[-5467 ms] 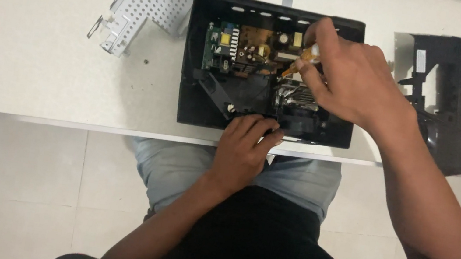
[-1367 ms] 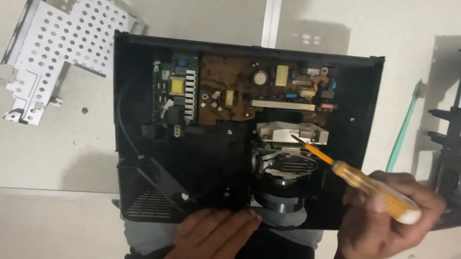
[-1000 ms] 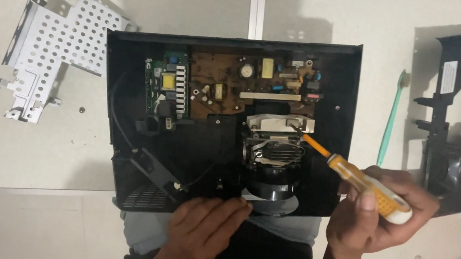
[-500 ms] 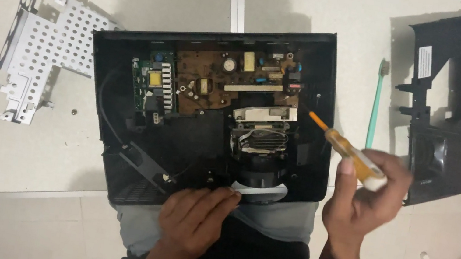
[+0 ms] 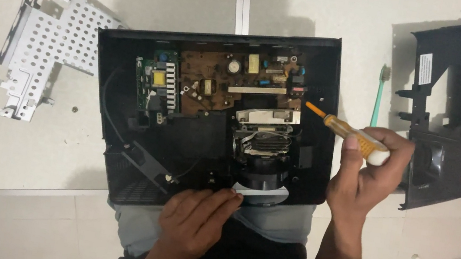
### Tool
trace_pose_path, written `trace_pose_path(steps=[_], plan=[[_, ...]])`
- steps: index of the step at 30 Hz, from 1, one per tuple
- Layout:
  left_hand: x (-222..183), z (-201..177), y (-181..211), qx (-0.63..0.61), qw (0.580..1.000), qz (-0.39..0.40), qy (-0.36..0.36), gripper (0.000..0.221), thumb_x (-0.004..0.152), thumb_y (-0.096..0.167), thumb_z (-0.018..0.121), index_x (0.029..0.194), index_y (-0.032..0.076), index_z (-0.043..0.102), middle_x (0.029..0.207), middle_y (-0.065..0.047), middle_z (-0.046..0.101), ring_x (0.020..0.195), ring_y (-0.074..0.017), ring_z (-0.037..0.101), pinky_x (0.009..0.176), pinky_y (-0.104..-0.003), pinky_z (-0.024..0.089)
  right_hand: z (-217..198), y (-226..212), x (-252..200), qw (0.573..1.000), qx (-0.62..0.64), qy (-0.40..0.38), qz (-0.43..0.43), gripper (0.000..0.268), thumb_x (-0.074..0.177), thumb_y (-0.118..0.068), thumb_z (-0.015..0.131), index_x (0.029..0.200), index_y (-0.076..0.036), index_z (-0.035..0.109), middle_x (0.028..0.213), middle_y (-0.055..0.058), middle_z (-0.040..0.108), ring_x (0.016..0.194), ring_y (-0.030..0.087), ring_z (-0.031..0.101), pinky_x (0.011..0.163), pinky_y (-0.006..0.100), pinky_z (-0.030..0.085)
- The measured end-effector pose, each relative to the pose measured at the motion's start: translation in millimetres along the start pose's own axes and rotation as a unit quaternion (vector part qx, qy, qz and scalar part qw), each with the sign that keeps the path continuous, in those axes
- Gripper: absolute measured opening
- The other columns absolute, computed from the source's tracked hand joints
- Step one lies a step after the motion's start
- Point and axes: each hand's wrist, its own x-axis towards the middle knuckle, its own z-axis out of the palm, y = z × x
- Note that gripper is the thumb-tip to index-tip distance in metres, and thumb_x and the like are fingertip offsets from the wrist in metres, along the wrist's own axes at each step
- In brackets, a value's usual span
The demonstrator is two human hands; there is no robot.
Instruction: Removing an internal metal shield and using a screwdriver to adjust or connect internal components of a projector.
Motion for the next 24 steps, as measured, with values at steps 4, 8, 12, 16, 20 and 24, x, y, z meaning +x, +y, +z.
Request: trace_pose_path(steps=[4,8,12,16,20,24], plan=[[-4.6,3.3,-2.7,-0.003,1.000,0.012,0.005,0.013,0.102,0.022,0.066,0.105,0.020,0.079,0.107,0.005,0.077,0.083,-0.0123,0.069,0.075,-0.032,0.055,1.2,6.8,14.4,0.999,-0.024,-0.007,-0.029,0.026,0.110,-0.021,0.058,0.111,0.003,0.048,0.106,0.018,0.052,0.095,0.030,0.053,0.086,0.041,0.042],[-10.9,6.0,-3.3,-0.003,1.000,0.010,-0.003,0.018,0.104,0.023,0.063,0.109,0.019,0.079,0.109,0.005,0.076,0.086,-0.0120,0.069,0.077,-0.032,0.054,3.3,8.9,47.9,0.998,-0.002,-0.031,-0.063,0.020,0.108,-0.012,0.061,0.108,0.004,0.049,0.102,0.018,0.052,0.092,0.030,0.051,0.085,0.042,0.039],[-1.9,3.0,-1.7,0.001,1.000,0.014,0.009,0.011,0.100,0.023,0.070,0.103,0.020,0.080,0.105,0.006,0.077,0.083,-0.0111,0.068,0.075,-0.030,0.053,4.9,13.2,84.9,0.987,-0.004,-0.132,-0.092,0.018,0.109,-0.006,0.067,0.107,0.001,0.050,0.096,0.014,0.059,0.077,0.022,0.051,0.067,0.037,0.038],[-7.5,3.6,-0.9,-0.002,1.000,0.003,-0.010,0.017,0.103,0.023,0.063,0.108,0.020,0.079,0.107,0.006,0.077,0.086,-0.0110,0.069,0.078,-0.031,0.055,5.5,-0.1,101.0,0.978,0.001,-0.196,-0.077,0.016,0.109,-0.003,0.065,0.112,0.000,0.050,0.100,0.011,0.063,0.084,0.021,0.056,0.073,0.035,0.041],[-12.1,6.3,-2.9,-0.007,1.000,0.003,-0.001,0.017,0.103,0.023,0.064,0.108,0.020,0.080,0.108,0.005,0.077,0.086,-0.0117,0.069,0.077,-0.032,0.056,7.2,-1.0,107.4,0.969,0.024,-0.234,-0.074,0.015,0.110,-0.001,0.060,0.110,0.001,0.046,0.096,0.012,0.065,0.073,0.022,0.070,0.064,0.031,0.048],[-10.1,3.9,-3.5,0.001,1.000,0.013,-0.006,0.026,0.106,0.020,0.054,0.110,0.021,0.079,0.109,0.006,0.077,0.091,-0.0112,0.068,0.079,-0.030,0.054,11.4,10.5,113.4,0.969,0.023,-0.234,-0.076,0.015,0.108,-0.004,0.061,0.110,0.000,0.047,0.092,0.010,0.062,0.073,0.020,0.058,0.072,0.035,0.043]])
